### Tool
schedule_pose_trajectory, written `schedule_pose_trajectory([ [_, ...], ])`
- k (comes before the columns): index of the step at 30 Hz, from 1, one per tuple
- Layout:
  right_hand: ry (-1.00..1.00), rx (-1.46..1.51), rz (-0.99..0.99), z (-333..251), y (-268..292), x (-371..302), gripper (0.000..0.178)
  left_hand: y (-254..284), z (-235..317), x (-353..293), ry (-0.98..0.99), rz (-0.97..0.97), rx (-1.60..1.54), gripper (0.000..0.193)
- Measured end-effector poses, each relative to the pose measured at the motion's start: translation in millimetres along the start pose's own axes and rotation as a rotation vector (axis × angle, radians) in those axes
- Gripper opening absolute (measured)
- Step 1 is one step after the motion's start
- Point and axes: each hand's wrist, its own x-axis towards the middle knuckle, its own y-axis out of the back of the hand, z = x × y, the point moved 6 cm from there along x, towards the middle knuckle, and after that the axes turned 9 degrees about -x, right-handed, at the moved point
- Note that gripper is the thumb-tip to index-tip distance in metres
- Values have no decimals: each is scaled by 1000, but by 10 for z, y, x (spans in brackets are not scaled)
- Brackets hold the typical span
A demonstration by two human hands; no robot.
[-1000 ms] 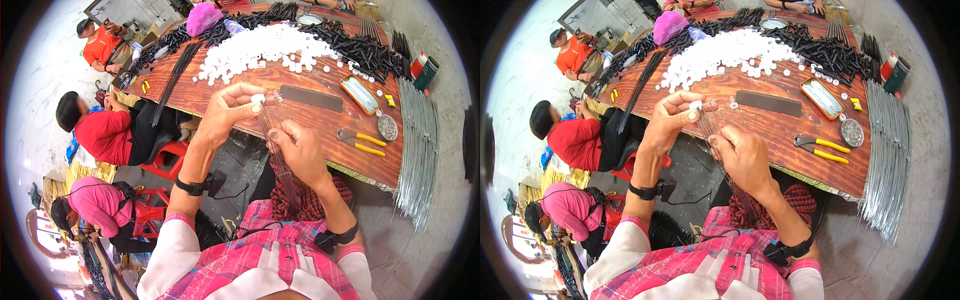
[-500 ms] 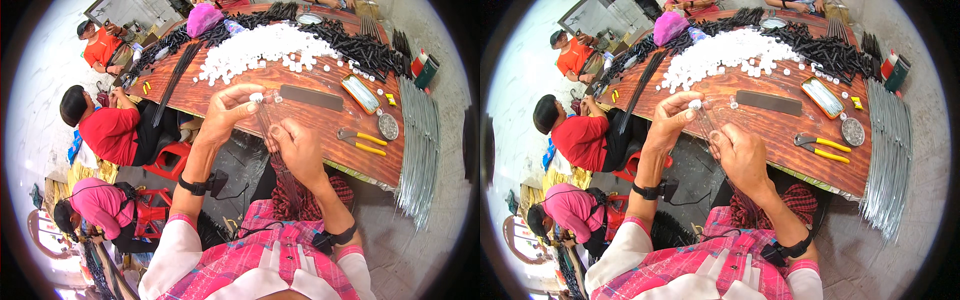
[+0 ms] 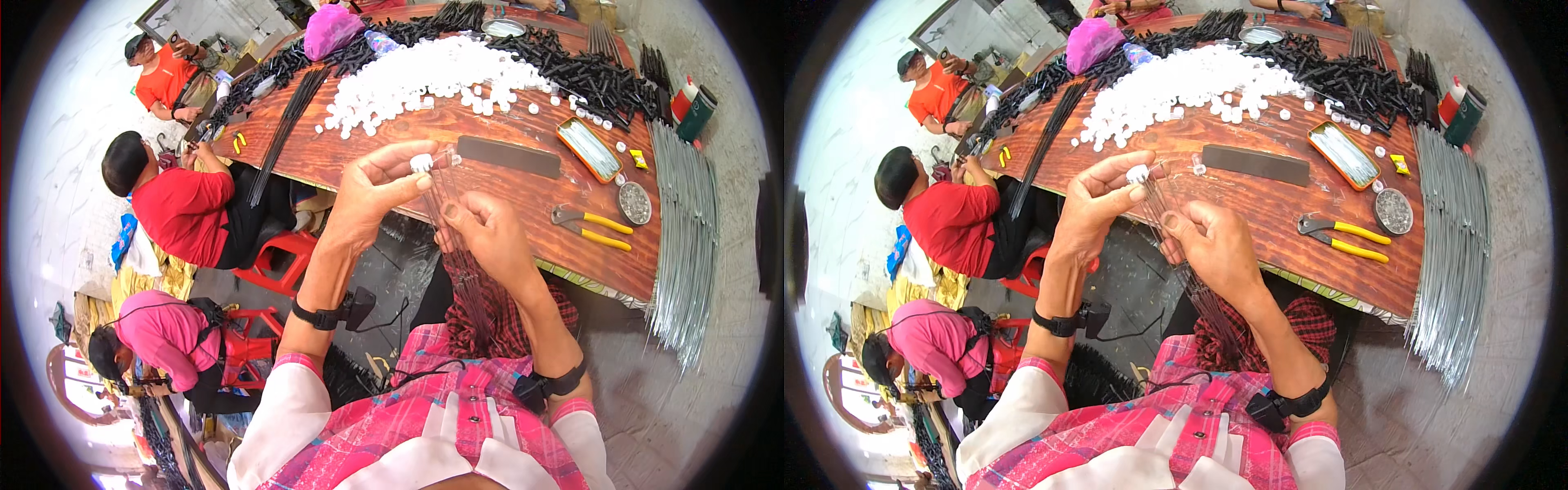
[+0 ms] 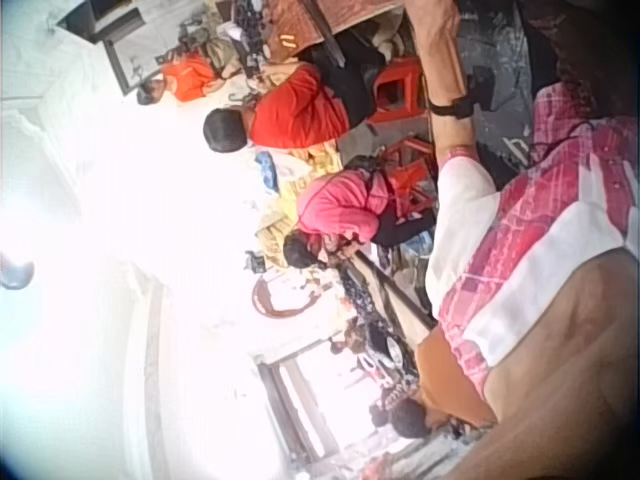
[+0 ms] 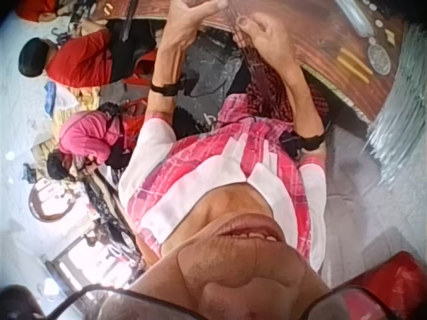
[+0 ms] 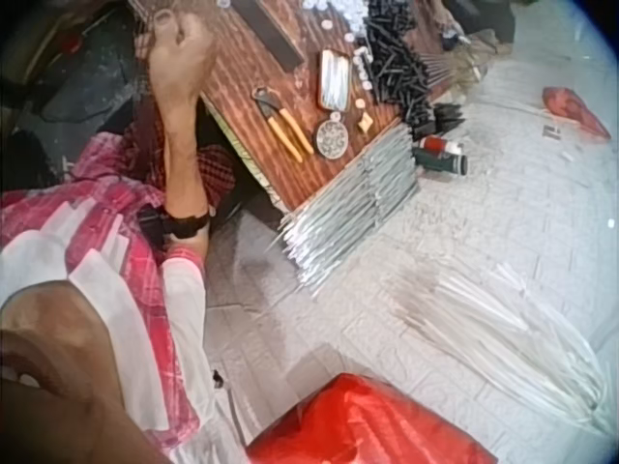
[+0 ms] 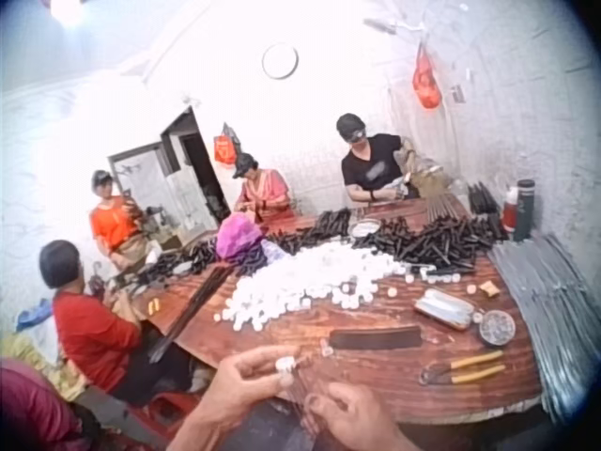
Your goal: Assembling metal wires and plastic components into umbrella rib structures at a production table.
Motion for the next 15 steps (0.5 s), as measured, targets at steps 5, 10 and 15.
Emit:
schedule_pose_trajectory([
  [5, 37, -8, 53, -88, -34, -91, 30, -36, 62, -89, -10, 35, -39, 43],
  [10, 78, -129, 101, -280, -24, -165, 30, -79, 278, -33, -64, -27, -1, 45],
  [15, 24, -95, 3, -20, 20, -104, 31, -85, 91, -9, -38, -66, 11, 46],
])
